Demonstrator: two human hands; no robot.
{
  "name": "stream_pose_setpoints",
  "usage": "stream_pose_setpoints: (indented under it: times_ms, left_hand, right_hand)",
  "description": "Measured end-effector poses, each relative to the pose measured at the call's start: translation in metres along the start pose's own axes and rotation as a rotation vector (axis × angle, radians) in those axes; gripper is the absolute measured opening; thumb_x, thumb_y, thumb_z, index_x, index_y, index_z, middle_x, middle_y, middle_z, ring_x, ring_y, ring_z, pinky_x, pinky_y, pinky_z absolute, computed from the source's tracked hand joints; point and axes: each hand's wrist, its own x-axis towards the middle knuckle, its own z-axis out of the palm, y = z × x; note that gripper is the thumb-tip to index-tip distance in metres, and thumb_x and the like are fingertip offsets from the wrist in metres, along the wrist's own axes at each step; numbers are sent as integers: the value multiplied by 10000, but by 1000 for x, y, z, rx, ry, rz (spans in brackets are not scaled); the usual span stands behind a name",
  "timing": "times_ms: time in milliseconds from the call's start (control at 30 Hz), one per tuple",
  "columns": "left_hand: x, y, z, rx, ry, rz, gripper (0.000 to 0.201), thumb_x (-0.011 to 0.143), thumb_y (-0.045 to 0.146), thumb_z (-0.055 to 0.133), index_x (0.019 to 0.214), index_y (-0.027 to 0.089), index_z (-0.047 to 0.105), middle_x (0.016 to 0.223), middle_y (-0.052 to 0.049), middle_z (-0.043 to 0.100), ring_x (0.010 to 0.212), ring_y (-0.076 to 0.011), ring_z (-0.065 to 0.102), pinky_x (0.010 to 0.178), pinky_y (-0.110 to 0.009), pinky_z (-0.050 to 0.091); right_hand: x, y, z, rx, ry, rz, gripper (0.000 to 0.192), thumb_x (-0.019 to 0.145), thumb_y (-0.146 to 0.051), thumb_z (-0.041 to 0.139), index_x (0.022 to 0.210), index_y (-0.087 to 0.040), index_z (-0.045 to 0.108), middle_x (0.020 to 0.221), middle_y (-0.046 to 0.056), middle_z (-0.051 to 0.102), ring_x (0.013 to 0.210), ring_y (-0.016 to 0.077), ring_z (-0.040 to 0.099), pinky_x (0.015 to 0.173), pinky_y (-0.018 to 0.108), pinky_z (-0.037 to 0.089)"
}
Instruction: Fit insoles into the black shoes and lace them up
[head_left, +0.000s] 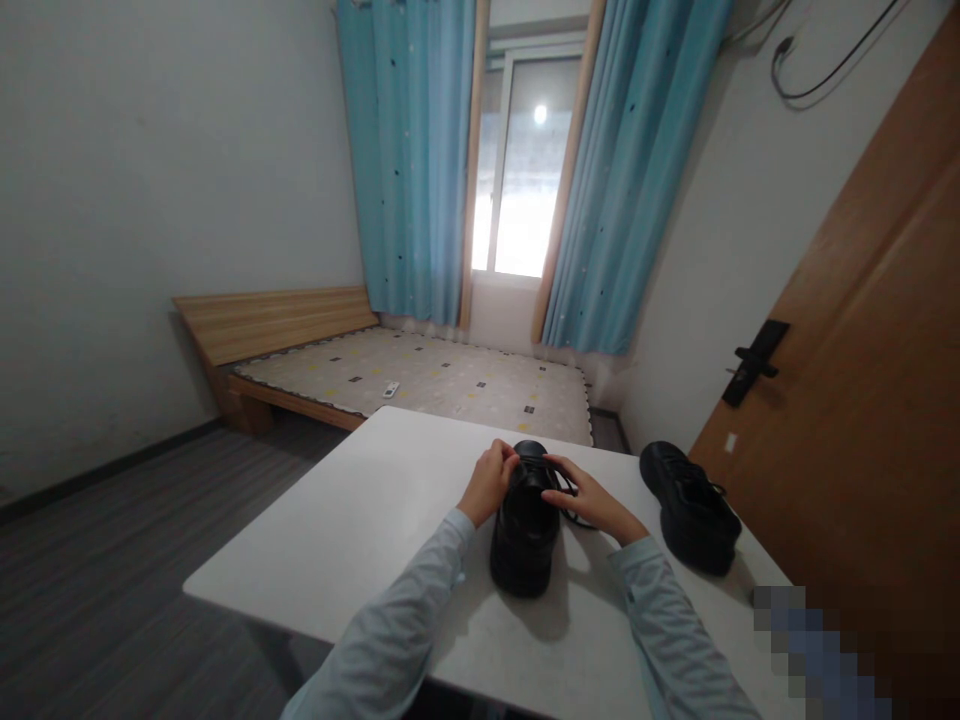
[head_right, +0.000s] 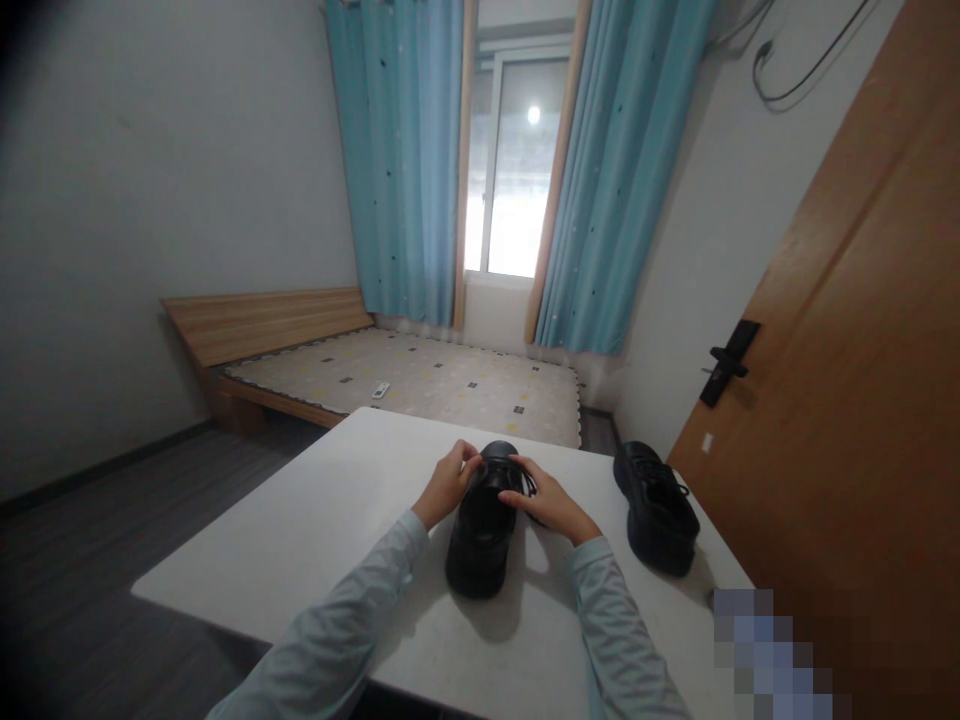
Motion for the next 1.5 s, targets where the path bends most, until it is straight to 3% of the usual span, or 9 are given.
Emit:
stream_pose_setpoints:
  times_ms: [267, 567, 867, 1100, 1333, 1500]
  left_hand:
    - [-3, 7, -4, -23, -12, 66, 47, 811, 202, 497, 830, 180, 461, 798, -19, 549, 778, -156, 522, 748, -304, 420]
    - [-1, 4, -1, -248, -19, 12, 178, 729, 124, 534, 875, 181, 450, 849, 1, 539, 836, -133, 536, 791, -291, 438]
    - [1, 13, -8, -477, -43, 1, 192, 686, 83, 530, 857, 159, 485, 792, -4, 534, 736, -107, 535, 650, -217, 451]
    - [-1, 11, -6, -387, -44, 75, 238, 636, 35, 474, 828, 165, 527, 812, -7, 549, 768, -114, 525, 683, -226, 453]
    - [2, 8, -17, -203, 64, 115, 254, 624, 19, 423, 781, 166, 559, 816, -7, 528, 719, -107, 483, 626, -209, 429]
    - [2, 8, -21, -122, 86, 80, 237, 660, 95, 514, 877, 177, 563, 922, -24, 563, 799, -140, 518, 666, -252, 449]
  right_hand:
    - [-1, -3, -1, -15, 4, -6, 626, 711, -447, 663, 1256, -218, 456, 1295, 93, 507, 1206, 258, 458, 1022, 443, 352]
    - [-1, -2, -1, -19, 6, 6, 604, 713, -459, 655, 1237, -217, 478, 1271, 91, 529, 1185, 265, 476, 993, 440, 382]
    - [-1, 0, -1, -46, 7, 25, 583, 706, -485, 648, 1206, -226, 497, 1239, 82, 548, 1153, 273, 496, 952, 448, 412]
    - [-2, -3, -1, -40, 5, 33, 572, 702, -481, 653, 1193, -229, 503, 1219, 81, 555, 1139, 276, 500, 932, 441, 424]
    - [-2, -1, -1, -44, -2, 42, 590, 710, -488, 643, 1210, -218, 486, 1223, 87, 551, 1136, 272, 505, 941, 427, 413]
    - [-2, -1, -2, -45, 0, 43, 584, 717, -489, 640, 1206, -216, 478, 1221, 86, 548, 1138, 268, 502, 938, 418, 416]
